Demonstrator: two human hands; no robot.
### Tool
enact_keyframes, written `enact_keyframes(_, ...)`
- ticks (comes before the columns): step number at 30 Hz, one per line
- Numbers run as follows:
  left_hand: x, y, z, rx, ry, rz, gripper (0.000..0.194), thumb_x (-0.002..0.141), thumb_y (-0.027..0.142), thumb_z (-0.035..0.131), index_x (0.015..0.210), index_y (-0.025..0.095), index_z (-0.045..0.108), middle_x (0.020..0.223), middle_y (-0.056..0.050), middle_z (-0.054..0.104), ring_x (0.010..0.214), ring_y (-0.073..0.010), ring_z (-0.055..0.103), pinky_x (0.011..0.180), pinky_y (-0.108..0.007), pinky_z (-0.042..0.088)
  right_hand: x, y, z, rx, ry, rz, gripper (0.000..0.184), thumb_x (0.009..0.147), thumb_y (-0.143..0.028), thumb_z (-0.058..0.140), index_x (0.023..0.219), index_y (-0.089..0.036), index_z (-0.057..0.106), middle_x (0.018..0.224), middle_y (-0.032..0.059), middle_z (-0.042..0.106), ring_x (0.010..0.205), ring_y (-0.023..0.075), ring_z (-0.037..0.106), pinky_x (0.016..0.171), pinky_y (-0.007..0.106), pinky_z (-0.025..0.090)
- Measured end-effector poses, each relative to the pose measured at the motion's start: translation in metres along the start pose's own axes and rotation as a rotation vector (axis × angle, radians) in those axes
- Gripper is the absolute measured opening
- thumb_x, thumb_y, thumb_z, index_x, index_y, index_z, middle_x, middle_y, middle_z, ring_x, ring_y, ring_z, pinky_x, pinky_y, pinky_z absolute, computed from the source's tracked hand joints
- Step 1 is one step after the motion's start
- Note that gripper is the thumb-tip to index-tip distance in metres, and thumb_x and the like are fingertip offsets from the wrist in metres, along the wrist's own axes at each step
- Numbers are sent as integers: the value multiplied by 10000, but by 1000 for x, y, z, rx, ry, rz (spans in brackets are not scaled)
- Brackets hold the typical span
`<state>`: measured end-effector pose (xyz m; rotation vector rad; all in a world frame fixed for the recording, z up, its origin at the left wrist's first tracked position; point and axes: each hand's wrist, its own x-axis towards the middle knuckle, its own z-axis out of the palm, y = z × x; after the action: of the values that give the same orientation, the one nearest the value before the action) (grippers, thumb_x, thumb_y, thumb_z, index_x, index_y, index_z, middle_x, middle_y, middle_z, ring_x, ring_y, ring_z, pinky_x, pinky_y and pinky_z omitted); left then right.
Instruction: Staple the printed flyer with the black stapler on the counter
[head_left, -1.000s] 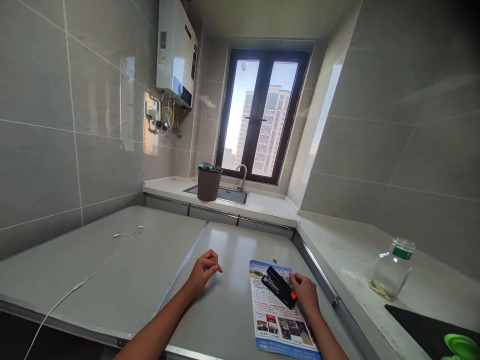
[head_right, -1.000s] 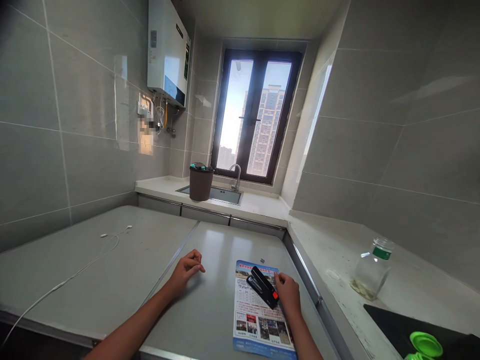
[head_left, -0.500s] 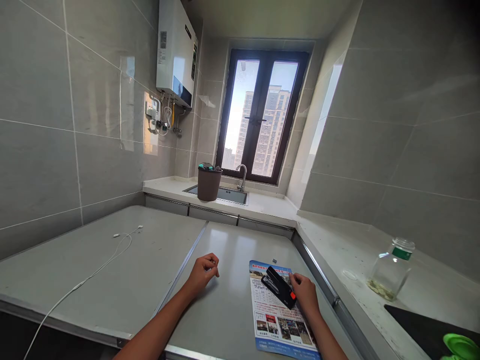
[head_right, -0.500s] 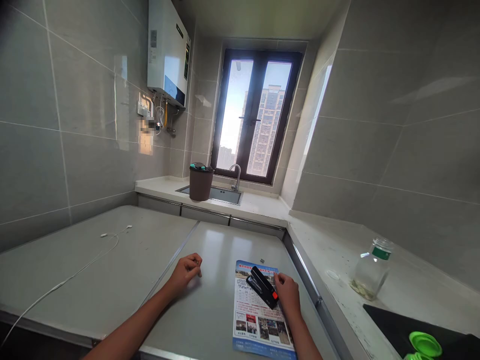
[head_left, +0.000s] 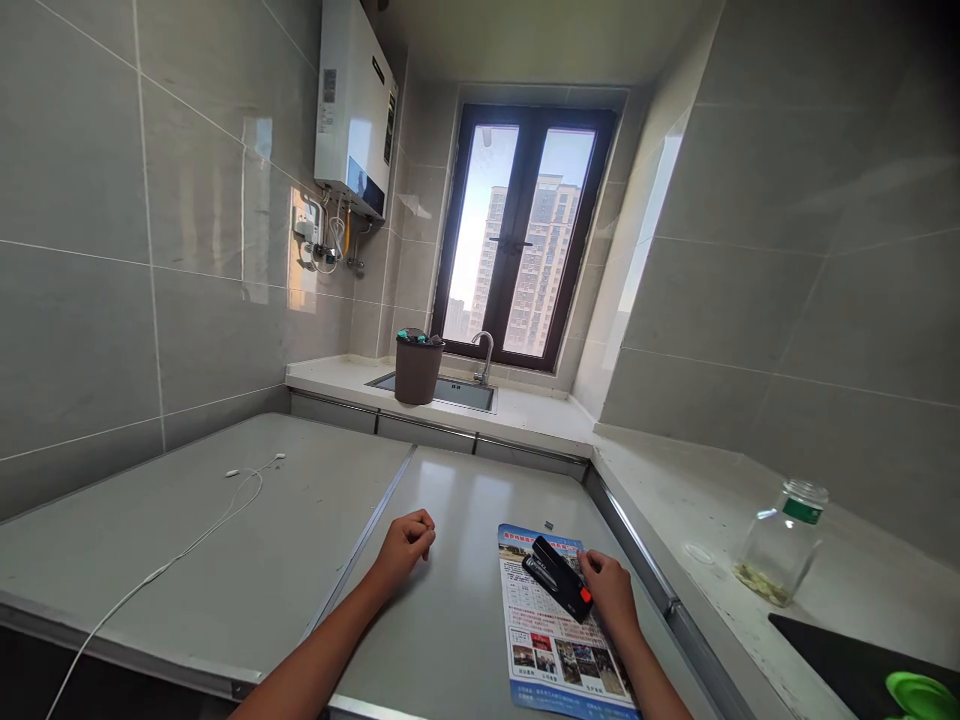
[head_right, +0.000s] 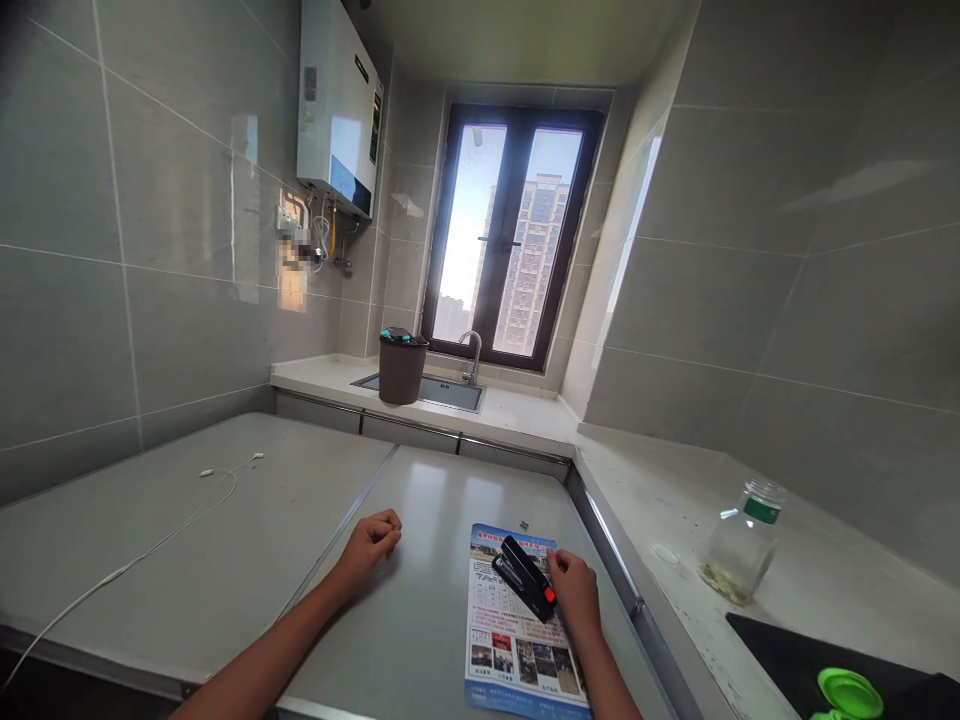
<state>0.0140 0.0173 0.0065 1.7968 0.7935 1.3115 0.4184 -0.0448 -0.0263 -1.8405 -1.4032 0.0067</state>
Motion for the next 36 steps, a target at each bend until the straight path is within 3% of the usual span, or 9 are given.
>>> enact_keyframes(7,-1,1,-1,-14,-3,5,440,898,332,599,499,150,645,801,-38,534,689,-143,514,628,-274,361,-1,-3,-2,-5,-2,9,485,823,-614,381,539,-233,478,535,45,584,551,192,528,569,289,315)
enact_keyframes(13,-2,3,-1,-134,-34,-36,414,907,409,604,602,144,697,860,-14,468,546,-70,364,486,-231,280,-2,-7,-4,0,-5,5,486,821,-617,376,531,-235,460,522,41,572,543,189,523,566,287,321)
enact_keyframes(21,-2,6,-1,-184,-25,-55,274,842,337,596,659,161,699,872,-12,396,628,-107,360,471,-212,233,-2,-7,-4,5,2,4,492,812,-620,386,521,-233,471,515,49,587,535,186,531,557,283,324)
enact_keyframes(23,-2,6,-1,-151,-9,-41,260,812,297,578,602,159,646,869,-17,398,658,-123,380,491,-222,255,-2,-7,-4,6,3,3,495,812,-620,391,522,-229,482,523,52,600,541,186,536,559,280,325)
enact_keyframes(26,-3,7,0,-90,39,4,300,763,218,538,484,162,441,846,-20,404,718,-144,402,577,-247,316,-2,-8,-4,9,4,3,497,811,-620,394,527,-227,501,535,58,619,544,190,544,561,280,327)
enact_keyframes(29,-3,9,1,-67,60,14,299,725,168,498,510,177,290,837,-14,403,713,-138,371,625,-259,317,-2,-8,-4,10,3,2,496,819,-616,388,527,-232,504,535,65,623,542,197,549,561,285,331)
enact_keyframes(36,-3,8,-1,-62,46,-1,275,683,160,465,534,192,237,782,-2,400,653,-124,332,590,-272,257,-2,-6,-4,11,-14,-1,500,828,-617,389,537,-229,510,542,64,622,550,196,545,566,284,333)
